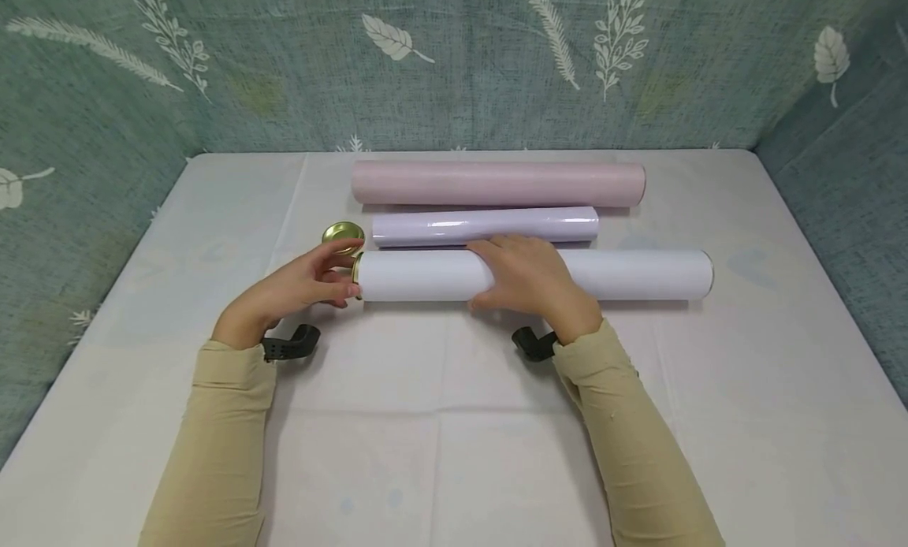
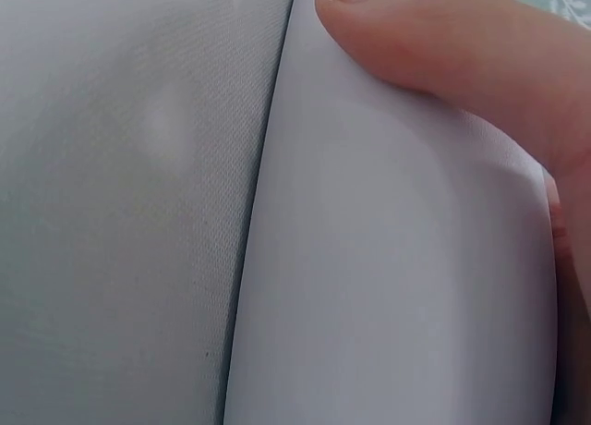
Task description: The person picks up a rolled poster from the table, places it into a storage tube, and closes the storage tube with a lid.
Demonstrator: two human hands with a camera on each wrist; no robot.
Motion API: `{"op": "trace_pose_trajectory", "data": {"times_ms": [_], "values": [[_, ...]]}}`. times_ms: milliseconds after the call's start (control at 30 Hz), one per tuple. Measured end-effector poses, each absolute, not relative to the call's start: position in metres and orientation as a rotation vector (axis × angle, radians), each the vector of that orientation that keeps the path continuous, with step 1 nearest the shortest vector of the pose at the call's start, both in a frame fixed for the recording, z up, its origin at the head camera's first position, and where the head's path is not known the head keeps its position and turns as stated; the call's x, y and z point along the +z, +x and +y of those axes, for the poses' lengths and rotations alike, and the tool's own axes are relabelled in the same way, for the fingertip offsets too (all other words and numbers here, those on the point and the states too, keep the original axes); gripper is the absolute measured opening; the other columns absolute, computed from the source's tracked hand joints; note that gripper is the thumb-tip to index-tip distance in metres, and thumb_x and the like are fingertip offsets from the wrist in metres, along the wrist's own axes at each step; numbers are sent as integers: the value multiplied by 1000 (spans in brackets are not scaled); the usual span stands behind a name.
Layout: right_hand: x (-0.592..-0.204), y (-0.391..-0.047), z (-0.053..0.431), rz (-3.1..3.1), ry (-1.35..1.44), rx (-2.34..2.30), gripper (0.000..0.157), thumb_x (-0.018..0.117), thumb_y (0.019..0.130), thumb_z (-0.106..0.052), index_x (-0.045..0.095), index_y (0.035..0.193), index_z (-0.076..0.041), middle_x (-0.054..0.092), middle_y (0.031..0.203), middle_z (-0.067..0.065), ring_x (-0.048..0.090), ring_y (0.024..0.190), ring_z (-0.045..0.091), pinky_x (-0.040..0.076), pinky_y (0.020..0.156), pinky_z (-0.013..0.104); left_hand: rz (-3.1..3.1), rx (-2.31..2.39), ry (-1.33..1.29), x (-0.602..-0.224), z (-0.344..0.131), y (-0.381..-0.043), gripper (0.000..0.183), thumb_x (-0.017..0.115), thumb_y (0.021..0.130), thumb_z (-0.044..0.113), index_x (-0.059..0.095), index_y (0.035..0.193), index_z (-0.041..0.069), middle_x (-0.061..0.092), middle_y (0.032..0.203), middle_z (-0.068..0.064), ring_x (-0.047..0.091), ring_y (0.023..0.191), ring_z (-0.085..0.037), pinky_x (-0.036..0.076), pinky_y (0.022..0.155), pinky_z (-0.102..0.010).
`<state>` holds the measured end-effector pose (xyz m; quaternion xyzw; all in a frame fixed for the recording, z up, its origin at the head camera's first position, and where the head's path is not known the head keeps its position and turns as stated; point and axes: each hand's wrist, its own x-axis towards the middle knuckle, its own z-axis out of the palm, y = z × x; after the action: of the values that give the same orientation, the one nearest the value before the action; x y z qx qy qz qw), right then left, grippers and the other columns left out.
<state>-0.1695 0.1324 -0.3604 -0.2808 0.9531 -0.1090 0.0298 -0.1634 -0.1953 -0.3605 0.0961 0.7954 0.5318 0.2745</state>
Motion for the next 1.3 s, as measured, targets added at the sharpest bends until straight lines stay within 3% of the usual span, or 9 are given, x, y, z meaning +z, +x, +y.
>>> {"op": "trace_pose_trajectory", "data": {"times_ms": [100,300,567,1133,1300], "values": [[-361,-169,133,2944,-869,-336,76,69,61,-58,48,126,-23,52,121,0,47,111,20,40,85,41,2128,1413,258,-354,-193,-159,73,69,78,25,29,138,23,40,128,-8,55,100,-23,47,79,-38],[-359,-168,133,2940,-897,-347,76,69,61,-58,49,125,-23,53,119,0,48,109,19,40,84,41,2113,1428,279,-343,-191,-153,66,68,80,18,34,136,15,46,124,-10,52,105,-23,46,82,-38],[-354,-166,133,2918,-884,-382,76,71,60,-56,49,125,-23,53,118,1,48,108,19,39,83,41,2006,1532,260,-358,-196,-160,68,70,78,16,34,135,15,37,127,-11,58,90,-36,48,77,-42],[-354,-167,133,2912,-888,-398,76,71,60,-57,49,125,-24,53,119,-1,47,110,18,39,85,40,1960,1624,240,-369,-199,-163,72,73,75,15,33,135,11,43,128,-15,54,104,-28,47,80,-38],[-354,-167,136,2919,-901,-410,76,72,59,-57,51,124,-23,54,116,0,49,106,17,40,83,39,1937,1656,281,-372,-198,-165,70,70,78,16,34,137,12,43,130,-14,57,99,-30,47,80,-38]]}}
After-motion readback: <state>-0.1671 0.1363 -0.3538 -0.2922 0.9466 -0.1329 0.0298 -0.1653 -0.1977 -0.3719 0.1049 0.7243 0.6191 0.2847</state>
